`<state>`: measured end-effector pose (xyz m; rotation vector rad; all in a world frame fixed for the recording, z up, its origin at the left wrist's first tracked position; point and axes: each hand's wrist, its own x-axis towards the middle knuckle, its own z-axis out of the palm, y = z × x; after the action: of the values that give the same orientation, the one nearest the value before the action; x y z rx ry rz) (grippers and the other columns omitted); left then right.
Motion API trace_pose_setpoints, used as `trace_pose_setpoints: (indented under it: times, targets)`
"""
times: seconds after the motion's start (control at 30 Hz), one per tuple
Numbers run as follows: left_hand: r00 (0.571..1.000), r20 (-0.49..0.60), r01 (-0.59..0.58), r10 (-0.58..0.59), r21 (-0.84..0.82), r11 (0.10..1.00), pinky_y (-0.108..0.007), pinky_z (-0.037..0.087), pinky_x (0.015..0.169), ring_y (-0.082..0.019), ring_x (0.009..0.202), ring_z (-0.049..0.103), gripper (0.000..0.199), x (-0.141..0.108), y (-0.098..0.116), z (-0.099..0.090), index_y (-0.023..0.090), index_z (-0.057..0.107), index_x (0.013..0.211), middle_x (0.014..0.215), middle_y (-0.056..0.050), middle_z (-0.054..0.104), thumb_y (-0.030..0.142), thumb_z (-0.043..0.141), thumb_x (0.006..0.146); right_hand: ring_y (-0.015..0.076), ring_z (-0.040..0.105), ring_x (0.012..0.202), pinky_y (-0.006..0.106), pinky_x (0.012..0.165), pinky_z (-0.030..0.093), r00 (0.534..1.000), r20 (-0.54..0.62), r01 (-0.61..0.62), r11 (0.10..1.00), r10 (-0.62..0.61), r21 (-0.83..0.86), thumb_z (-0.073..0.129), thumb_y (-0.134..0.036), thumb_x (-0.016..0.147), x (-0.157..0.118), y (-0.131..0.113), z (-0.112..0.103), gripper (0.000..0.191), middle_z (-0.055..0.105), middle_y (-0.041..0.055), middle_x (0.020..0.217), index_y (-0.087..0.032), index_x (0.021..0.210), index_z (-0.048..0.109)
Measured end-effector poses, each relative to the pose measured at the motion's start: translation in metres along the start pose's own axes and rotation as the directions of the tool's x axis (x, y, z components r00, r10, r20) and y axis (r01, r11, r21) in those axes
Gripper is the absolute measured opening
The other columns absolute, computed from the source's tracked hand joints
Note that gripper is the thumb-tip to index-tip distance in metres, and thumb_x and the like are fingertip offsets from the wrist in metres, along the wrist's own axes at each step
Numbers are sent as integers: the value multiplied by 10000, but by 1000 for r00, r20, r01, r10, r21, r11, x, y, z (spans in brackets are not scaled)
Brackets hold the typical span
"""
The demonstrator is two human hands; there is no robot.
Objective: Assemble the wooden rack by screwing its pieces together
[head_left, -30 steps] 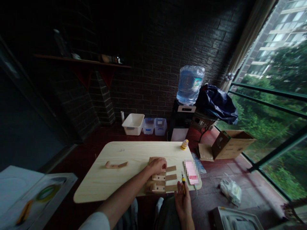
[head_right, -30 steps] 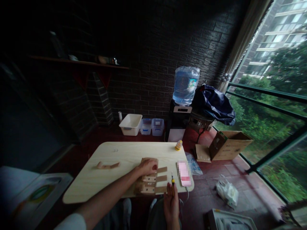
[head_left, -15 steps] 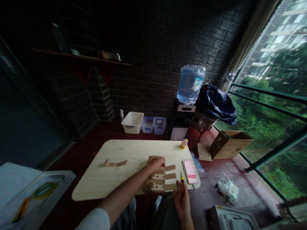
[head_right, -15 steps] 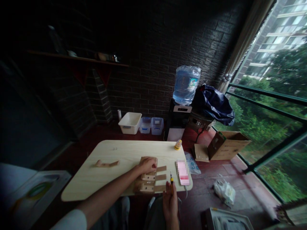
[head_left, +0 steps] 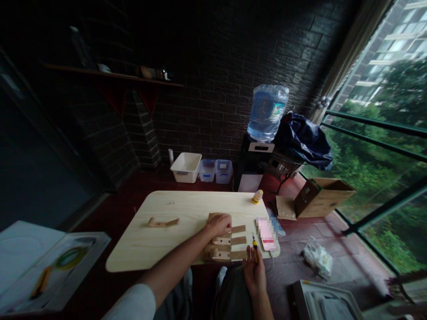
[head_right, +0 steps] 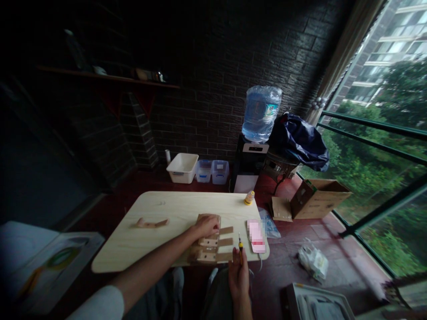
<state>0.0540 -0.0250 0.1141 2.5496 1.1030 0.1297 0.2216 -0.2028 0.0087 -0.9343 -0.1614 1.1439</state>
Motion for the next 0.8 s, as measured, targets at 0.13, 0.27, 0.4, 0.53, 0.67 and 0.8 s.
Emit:
trace_pose_setpoints:
  times: [0.13,0.27,0.4,0.53,0.67,0.8]
  targets:
    - [1000,-6,-9,9,13,1000,-296,512,888,-224,989,691,102,0,0,1,225,780,903,973,-60,752,237,703,837,208,677,1148,357,878,475,995,-41,-89,992,92,84,795,-529,742,-2,-2,3,326,803,-45,998,-381,1031,764]
    - [1000,-10,-11,11,27,1000,-301,511,891,-231,996,692,110,0,0,1,223,779,915,973,-65,753,264,714,836,198,677,1147,348,875,475,991,-40,-121,984,128,130,817,-500,732,-1,-3,3,299,802,-57,993,-391,1007,768]
    - [1000,-6,-17,17,36,999,-300,515,878,-231,995,693,99,0,0,0,234,779,903,980,-61,754,267,711,839,209,683,1133,365,885,475,992,-47,-110,987,116,120,805,-513,744,0,-2,3,271,803,-43,987,-378,977,775]
    - [1000,-3,-18,18,39,999,-300,515,879,-228,997,690,88,1,0,1,237,772,896,975,-56,752,263,705,844,207,684,1135,370,895,476,995,-38,-93,992,97,87,776,-516,778,-1,-2,3,251,801,-54,976,-384,992,769]
    - [1000,3,-13,13,39,999,-308,518,875,-233,993,689,98,1,0,1,231,767,905,980,-61,750,274,698,851,214,686,1134,372,890,480,993,-49,-97,988,103,123,800,-483,759,-1,-3,3,282,800,-40,1003,-376,1019,769]
    - [1000,10,-5,5,39,999,-302,519,860,-234,984,691,90,2,-1,1,222,768,886,979,-65,750,263,704,839,218,692,1120,370,868,490,993,-63,-91,987,100,134,811,-495,740,1,-2,3,285,800,-32,978,-370,993,778]
